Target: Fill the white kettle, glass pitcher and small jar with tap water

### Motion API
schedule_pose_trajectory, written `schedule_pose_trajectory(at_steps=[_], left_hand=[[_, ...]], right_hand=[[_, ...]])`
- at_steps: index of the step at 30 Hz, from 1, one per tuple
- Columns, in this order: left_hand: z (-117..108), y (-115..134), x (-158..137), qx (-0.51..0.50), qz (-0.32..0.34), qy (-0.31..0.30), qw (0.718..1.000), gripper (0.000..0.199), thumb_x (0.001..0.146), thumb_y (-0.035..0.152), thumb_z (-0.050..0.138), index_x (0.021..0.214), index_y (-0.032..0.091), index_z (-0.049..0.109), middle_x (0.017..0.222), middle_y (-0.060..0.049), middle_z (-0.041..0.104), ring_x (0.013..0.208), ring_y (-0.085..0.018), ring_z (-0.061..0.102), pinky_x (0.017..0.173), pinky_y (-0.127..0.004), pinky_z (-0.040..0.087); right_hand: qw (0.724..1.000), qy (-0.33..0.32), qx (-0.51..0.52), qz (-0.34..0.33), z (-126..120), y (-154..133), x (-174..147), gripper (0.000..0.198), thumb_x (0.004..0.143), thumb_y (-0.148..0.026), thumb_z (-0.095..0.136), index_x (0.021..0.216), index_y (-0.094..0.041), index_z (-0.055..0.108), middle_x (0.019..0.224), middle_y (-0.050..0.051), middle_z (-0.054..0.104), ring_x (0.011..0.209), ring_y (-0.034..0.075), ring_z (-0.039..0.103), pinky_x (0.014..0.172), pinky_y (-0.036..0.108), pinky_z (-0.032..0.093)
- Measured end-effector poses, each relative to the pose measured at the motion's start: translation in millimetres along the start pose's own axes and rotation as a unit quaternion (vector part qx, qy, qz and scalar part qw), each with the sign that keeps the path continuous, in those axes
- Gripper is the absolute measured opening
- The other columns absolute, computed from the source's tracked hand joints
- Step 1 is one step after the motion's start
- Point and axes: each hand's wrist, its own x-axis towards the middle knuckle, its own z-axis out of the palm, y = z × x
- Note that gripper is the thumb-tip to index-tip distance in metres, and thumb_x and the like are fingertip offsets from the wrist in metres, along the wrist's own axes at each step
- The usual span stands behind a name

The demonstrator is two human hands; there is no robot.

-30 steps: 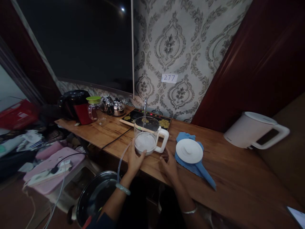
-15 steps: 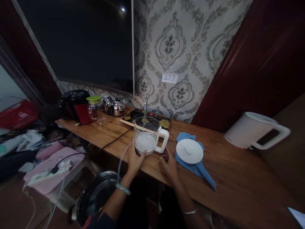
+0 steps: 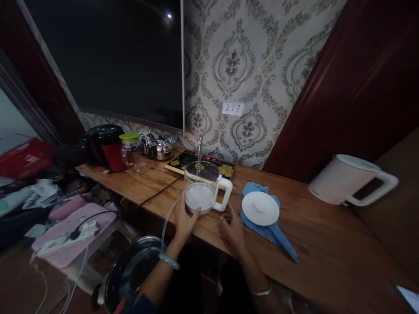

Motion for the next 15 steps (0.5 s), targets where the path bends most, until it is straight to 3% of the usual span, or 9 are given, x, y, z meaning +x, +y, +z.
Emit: schedule_pose_trajectory(at_steps=[15], left_hand=[[-0.9,-6.4,-3.0,-0.079,-0.024,0.004,0.997,0.069,0.088,0.052,0.065,0.147,0.022,0.045,0.149,-0.016,0.053,0.141,-0.032,0.049,0.117,-0.054,0.04]], right_hand=[[1.0,-0.001,-0.009,-0.013,-0.5,-5.0,-0.3,0.068,0.075,-0.033,0.057,0.14,-0.011,0.056,0.096,0.01,0.073,0.078,0.022,0.068,0.073,0.037,0.059]])
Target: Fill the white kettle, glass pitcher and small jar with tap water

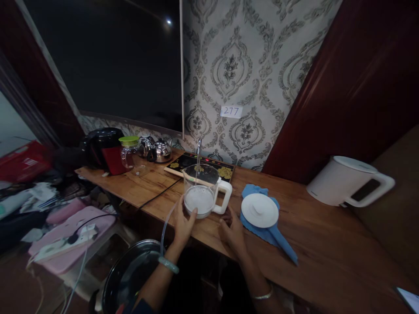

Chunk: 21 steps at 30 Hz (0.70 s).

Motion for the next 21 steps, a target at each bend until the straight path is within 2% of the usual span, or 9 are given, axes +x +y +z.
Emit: schedule_pose_trajectory(at_steps=[6,12,21], left_hand=[[-0.9,1.9,0.6,-0.002,-0.004,-0.005,1.0,0.069,0.088,0.054,0.065,0.147,0.022,0.045,0.148,-0.016,0.053,0.14,-0.032,0.05,0.116,-0.053,0.042],[-1.1,4.6,0.6,0.009,-0.007,-0.004,1.0,0.069,0.088,0.053,0.065,0.146,0.021,0.046,0.149,-0.016,0.053,0.14,-0.031,0.05,0.117,-0.052,0.041],[-0.1,5.3,1.0,0.011,-0.007,0.002,1.0,0.07,0.087,0.052,0.067,0.147,0.021,0.046,0.146,-0.016,0.056,0.14,-0.032,0.051,0.116,-0.052,0.042]], right_hand=[[1.0,-0.001,0.014,0.006,-0.7,-1.7,0.4,0.067,0.074,-0.031,0.058,0.139,-0.011,0.056,0.1,0.012,0.074,0.077,0.023,0.068,0.072,0.038,0.059],[1.0,0.007,0.014,0.007,-0.5,0.2,0.3,0.065,0.075,-0.032,0.06,0.138,-0.013,0.058,0.089,0.008,0.074,0.075,0.022,0.068,0.071,0.037,0.058],[1.0,-0.001,0.002,0.008,-1.3,-2.4,-0.5,0.066,0.076,-0.032,0.059,0.139,-0.013,0.057,0.091,0.008,0.074,0.078,0.022,0.068,0.073,0.038,0.059]])
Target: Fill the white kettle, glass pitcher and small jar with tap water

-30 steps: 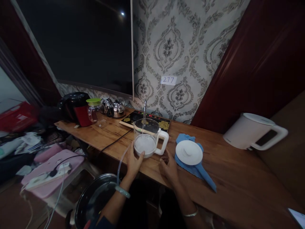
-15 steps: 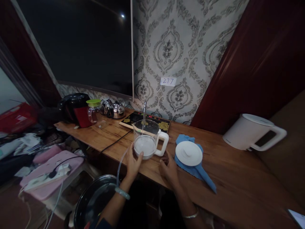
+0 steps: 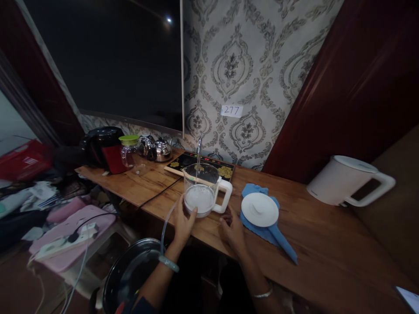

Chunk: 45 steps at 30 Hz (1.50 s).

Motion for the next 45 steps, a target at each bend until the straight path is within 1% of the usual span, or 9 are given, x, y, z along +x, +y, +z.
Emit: schedule_pose_trajectory(at_steps=[8,11,15,20,23,29,37,41,45], left_hand=[[-0.4,0.1,-0.1,0.008,0.0,-0.001,1.0,0.07,0.087,0.053,0.067,0.146,0.02,0.046,0.147,-0.017,0.055,0.139,-0.032,0.051,0.116,-0.053,0.042],[-0.4,0.3,0.0,0.008,0.002,0.0,1.0,0.07,0.087,0.052,0.067,0.146,0.02,0.046,0.147,-0.017,0.055,0.139,-0.032,0.051,0.116,-0.052,0.042],[-0.5,1.0,0.3,0.01,0.003,-0.001,1.0,0.07,0.087,0.051,0.068,0.146,0.021,0.046,0.147,-0.016,0.055,0.139,-0.032,0.051,0.116,-0.052,0.042],[-0.7,1.0,0.1,0.011,-0.001,-0.003,1.0,0.07,0.087,0.05,0.067,0.147,0.02,0.046,0.148,-0.017,0.054,0.141,-0.032,0.05,0.116,-0.053,0.042],[-0.9,1.1,-0.2,0.01,0.0,-0.006,1.0,0.07,0.087,0.049,0.067,0.148,0.021,0.045,0.148,-0.016,0.054,0.141,-0.032,0.049,0.116,-0.053,0.042],[-0.4,1.8,-0.4,0.015,0.009,0.004,1.0,0.068,0.087,0.049,0.067,0.146,0.021,0.047,0.148,-0.017,0.055,0.14,-0.033,0.051,0.117,-0.054,0.041],[-0.6,0.5,-0.4,0.024,0.008,-0.008,1.0,0.07,0.088,0.051,0.064,0.147,0.019,0.045,0.15,-0.018,0.052,0.142,-0.034,0.048,0.116,-0.056,0.041],[-0.2,0.8,-0.8,0.022,0.007,-0.006,1.0,0.069,0.089,0.05,0.064,0.148,0.021,0.045,0.151,-0.017,0.052,0.143,-0.033,0.048,0.117,-0.055,0.041],[-0.3,0.8,-0.9,0.016,0.004,-0.006,1.0,0.069,0.088,0.051,0.065,0.148,0.021,0.045,0.151,-0.017,0.052,0.143,-0.032,0.048,0.117,-0.053,0.042]], right_hand=[[1.0,0.001,0.003,0.007,0.2,-0.5,-0.2,0.068,0.075,-0.031,0.058,0.14,-0.012,0.056,0.09,0.008,0.074,0.077,0.022,0.068,0.073,0.038,0.059],[1.0,0.002,0.009,0.008,-0.1,0.2,0.0,0.068,0.074,-0.031,0.059,0.139,-0.011,0.057,0.087,0.008,0.074,0.075,0.022,0.068,0.072,0.038,0.058],[1.0,0.009,0.006,0.007,0.3,0.3,-0.2,0.067,0.074,-0.031,0.06,0.139,-0.012,0.057,0.083,0.006,0.073,0.074,0.022,0.068,0.071,0.038,0.058],[1.0,0.004,0.0,0.001,0.7,0.2,-0.4,0.066,0.076,-0.031,0.057,0.139,-0.014,0.057,0.088,0.006,0.073,0.076,0.021,0.068,0.072,0.036,0.058],[1.0,-0.003,-0.005,-0.002,0.3,1.4,-0.1,0.066,0.076,-0.029,0.057,0.14,-0.016,0.056,0.085,0.005,0.074,0.075,0.021,0.069,0.071,0.036,0.058],[1.0,0.001,0.001,-0.001,-0.5,1.4,-0.3,0.066,0.076,-0.031,0.059,0.14,-0.013,0.056,0.086,0.006,0.074,0.076,0.022,0.069,0.072,0.037,0.058],[1.0,0.011,0.021,0.01,1.2,1.6,-0.3,0.064,0.075,-0.029,0.061,0.137,-0.014,0.058,0.087,0.006,0.074,0.075,0.022,0.068,0.072,0.038,0.059],[1.0,0.009,0.016,0.004,1.3,0.2,-0.7,0.065,0.075,-0.031,0.059,0.138,-0.014,0.058,0.092,0.008,0.074,0.077,0.022,0.068,0.073,0.039,0.059],[1.0,0.006,0.011,0.004,0.8,-1.2,-1.3,0.067,0.076,-0.031,0.058,0.14,-0.013,0.056,0.092,0.008,0.073,0.078,0.023,0.068,0.074,0.039,0.059]])
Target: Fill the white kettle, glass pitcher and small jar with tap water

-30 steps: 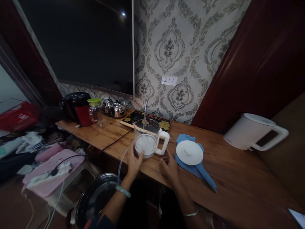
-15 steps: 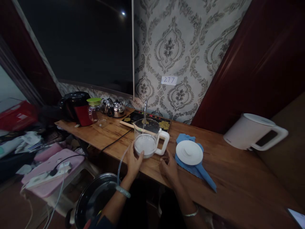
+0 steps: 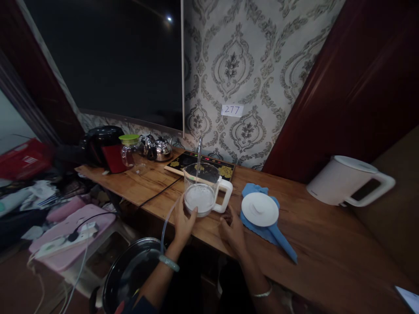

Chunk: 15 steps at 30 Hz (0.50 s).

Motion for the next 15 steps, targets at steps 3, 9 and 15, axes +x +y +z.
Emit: schedule_pose_trajectory(at_steps=[3,9,15], left_hand=[[-0.4,-0.1,0.3,0.003,0.002,0.001,1.0,0.069,0.088,0.052,0.065,0.147,0.02,0.046,0.151,-0.017,0.052,0.142,-0.032,0.048,0.117,-0.053,0.041],[-0.5,0.3,0.3,0.005,0.006,-0.001,1.0,0.069,0.089,0.053,0.064,0.146,0.019,0.046,0.15,-0.018,0.052,0.142,-0.033,0.049,0.117,-0.054,0.04],[0.0,0.5,-0.1,0.002,0.005,-0.002,1.0,0.069,0.089,0.052,0.063,0.147,0.019,0.045,0.151,-0.018,0.051,0.142,-0.033,0.048,0.118,-0.054,0.039]], right_hand=[[1.0,0.001,0.003,0.004,-0.4,0.4,-0.2,0.067,0.076,-0.031,0.059,0.14,-0.012,0.056,0.091,0.008,0.073,0.078,0.023,0.067,0.074,0.039,0.058],[1.0,-0.005,-0.004,0.003,-1.2,3.0,0.5,0.069,0.076,-0.033,0.058,0.142,-0.012,0.055,0.091,0.008,0.072,0.078,0.023,0.068,0.073,0.038,0.059],[1.0,-0.005,-0.002,0.002,-1.2,3.4,1.6,0.069,0.075,-0.032,0.059,0.14,-0.01,0.056,0.093,0.01,0.073,0.079,0.024,0.068,0.075,0.04,0.058]])
